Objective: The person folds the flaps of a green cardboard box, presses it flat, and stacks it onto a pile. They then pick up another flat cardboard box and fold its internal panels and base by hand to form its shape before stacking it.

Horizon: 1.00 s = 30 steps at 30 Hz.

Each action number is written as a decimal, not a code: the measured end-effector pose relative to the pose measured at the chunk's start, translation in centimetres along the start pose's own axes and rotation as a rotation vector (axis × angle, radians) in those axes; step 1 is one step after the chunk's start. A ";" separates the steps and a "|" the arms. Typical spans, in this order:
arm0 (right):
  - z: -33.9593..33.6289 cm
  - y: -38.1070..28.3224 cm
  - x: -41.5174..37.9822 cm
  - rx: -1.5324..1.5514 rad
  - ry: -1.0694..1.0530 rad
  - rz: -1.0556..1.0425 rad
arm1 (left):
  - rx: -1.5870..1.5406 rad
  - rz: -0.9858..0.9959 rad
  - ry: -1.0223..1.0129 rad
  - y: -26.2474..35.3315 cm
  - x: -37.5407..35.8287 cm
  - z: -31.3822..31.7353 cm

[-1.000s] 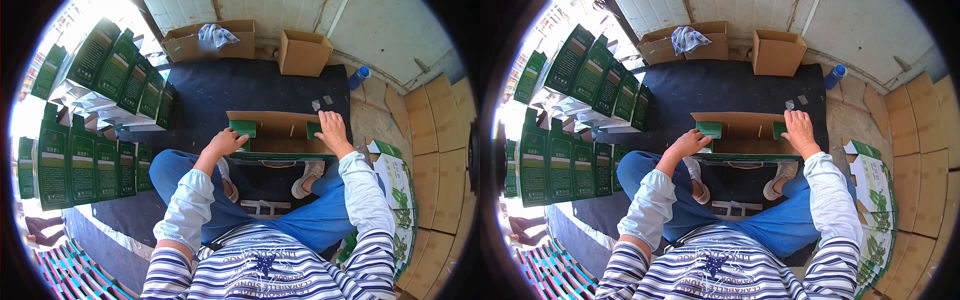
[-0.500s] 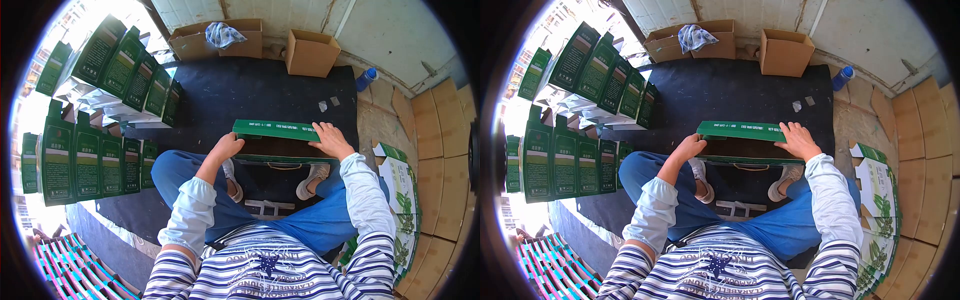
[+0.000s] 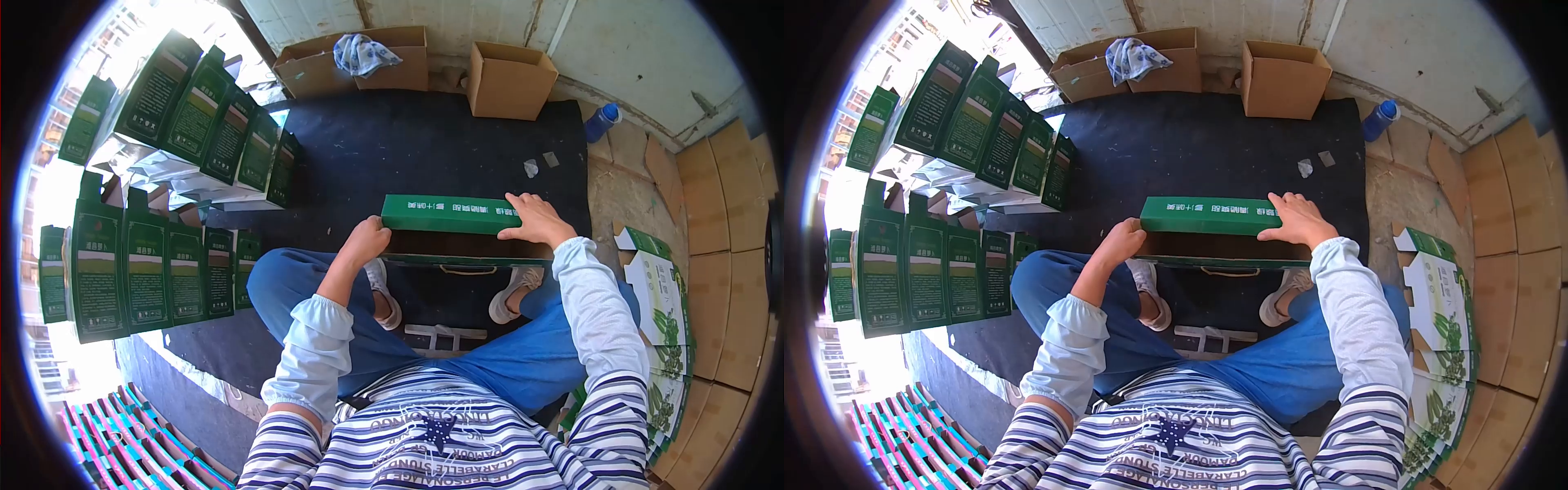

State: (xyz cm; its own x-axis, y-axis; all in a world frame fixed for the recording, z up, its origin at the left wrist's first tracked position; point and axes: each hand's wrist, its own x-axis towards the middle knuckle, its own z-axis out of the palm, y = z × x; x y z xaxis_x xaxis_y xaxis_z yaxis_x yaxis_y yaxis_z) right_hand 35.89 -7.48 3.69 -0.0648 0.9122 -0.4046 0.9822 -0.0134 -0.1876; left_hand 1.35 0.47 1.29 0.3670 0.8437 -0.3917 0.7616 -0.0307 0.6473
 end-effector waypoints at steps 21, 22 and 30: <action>4.1 -1.2 2.7 -0.263 0.262 -0.004 | 0.574 0.170 -0.157 2.3 3.6 -0.2; 4.1 -1.3 2.7 -0.261 0.257 -0.003 | 0.636 0.135 -0.130 2.3 4.0 -0.1; 4.1 -1.2 2.9 -0.263 0.219 0.016 | 0.636 0.131 -0.086 1.4 4.6 1.6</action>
State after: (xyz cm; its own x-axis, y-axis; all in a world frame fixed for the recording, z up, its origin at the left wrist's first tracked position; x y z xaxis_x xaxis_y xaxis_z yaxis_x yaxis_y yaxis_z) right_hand 33.80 -6.49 -0.98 -0.0381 0.9794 -0.1982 0.9964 0.0522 0.0663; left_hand 4.94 3.51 -0.64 0.4997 0.7663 -0.4037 0.8652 -0.4637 0.1908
